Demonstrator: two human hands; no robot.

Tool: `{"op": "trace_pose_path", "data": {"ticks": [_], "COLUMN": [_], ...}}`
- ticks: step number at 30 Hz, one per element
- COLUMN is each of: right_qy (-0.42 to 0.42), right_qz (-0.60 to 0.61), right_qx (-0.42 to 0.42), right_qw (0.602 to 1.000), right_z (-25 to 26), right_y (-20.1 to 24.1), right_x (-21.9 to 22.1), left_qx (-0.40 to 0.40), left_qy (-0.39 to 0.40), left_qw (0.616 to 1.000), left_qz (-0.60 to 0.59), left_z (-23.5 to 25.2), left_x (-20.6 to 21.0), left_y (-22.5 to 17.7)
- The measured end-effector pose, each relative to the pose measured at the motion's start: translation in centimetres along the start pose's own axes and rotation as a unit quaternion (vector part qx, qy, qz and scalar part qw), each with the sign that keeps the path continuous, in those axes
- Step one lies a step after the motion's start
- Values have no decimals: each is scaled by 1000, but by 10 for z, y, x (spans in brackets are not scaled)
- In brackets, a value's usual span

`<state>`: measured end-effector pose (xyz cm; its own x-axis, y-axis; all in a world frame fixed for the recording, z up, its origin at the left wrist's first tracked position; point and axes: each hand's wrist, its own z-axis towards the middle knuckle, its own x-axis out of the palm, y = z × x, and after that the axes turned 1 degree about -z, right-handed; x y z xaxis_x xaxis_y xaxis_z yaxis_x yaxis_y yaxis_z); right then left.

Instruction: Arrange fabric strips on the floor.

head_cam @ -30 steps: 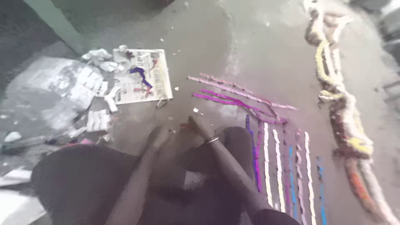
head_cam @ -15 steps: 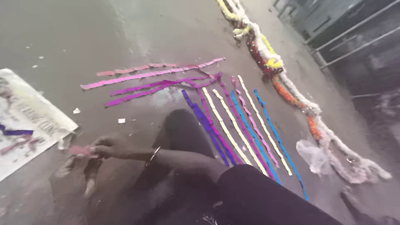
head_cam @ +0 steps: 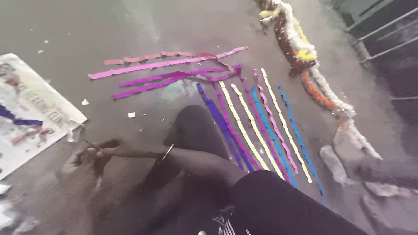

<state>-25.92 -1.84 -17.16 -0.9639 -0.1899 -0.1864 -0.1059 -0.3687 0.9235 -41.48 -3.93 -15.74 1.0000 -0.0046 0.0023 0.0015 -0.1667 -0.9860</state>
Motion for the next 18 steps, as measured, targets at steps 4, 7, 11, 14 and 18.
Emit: {"op": "trace_pose_path", "data": {"ticks": [4,7,11,14,18], "right_qy": [102,108,106,120,62], "right_qz": [51,80,48,-7,101], "right_qx": [161,104,164,223,217], "right_qw": [980,986,980,967,969], "right_z": [6,6,3,9,7], "right_y": [26,-4,25,59,19], "right_x": [-11,-3,-18,-27,-17], "left_qx": [-2,21,28,20,18], "left_qy": [-32,-45,-54,-48,1], "left_qw": [996,990,983,978,988], "left_qz": [78,133,172,200,153], "left_z": [-10,-6,-1,-7,-14], "left_x": [11,7,8,7,10], "left_y": [-12,-9,-4,-12,-7]}}
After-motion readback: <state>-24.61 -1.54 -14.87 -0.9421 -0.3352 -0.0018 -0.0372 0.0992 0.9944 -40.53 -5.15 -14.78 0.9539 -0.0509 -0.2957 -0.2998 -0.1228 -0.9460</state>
